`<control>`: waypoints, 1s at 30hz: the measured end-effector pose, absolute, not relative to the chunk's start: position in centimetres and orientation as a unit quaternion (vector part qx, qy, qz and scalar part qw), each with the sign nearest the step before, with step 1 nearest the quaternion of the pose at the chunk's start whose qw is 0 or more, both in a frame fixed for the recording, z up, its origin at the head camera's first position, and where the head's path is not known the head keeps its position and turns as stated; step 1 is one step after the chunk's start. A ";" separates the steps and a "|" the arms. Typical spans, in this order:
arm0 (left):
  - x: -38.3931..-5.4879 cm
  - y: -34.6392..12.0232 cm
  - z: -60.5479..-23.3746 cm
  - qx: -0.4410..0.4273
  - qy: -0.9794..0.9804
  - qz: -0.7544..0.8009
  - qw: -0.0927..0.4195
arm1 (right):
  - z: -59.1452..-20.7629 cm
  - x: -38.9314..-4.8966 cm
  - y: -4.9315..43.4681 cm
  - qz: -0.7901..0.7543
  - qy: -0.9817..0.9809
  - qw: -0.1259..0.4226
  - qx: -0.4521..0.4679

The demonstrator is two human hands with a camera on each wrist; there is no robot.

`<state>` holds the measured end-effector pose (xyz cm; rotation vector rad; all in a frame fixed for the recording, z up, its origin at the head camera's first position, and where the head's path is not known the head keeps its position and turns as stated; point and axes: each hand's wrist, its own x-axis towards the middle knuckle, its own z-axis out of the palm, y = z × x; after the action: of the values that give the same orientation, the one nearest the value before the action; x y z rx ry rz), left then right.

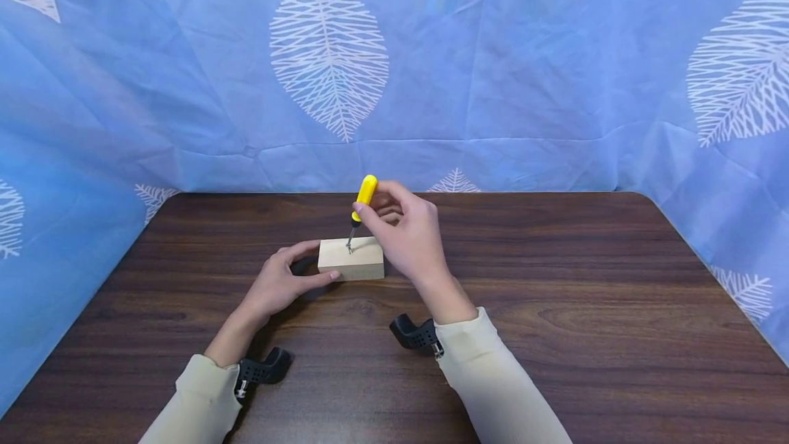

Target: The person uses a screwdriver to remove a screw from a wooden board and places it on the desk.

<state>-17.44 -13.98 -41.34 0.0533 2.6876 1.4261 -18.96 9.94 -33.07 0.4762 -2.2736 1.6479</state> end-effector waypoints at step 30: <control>-17.5 -13.9 -41.5 0.014 0.886 0.461 0.038 | -31.0 -20.0 7.6 0.479 -0.841 0.052 0.245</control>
<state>-17.53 -13.93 -41.50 0.0431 2.7193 1.4146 -19.96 7.62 -31.00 0.7449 -2.5582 1.4584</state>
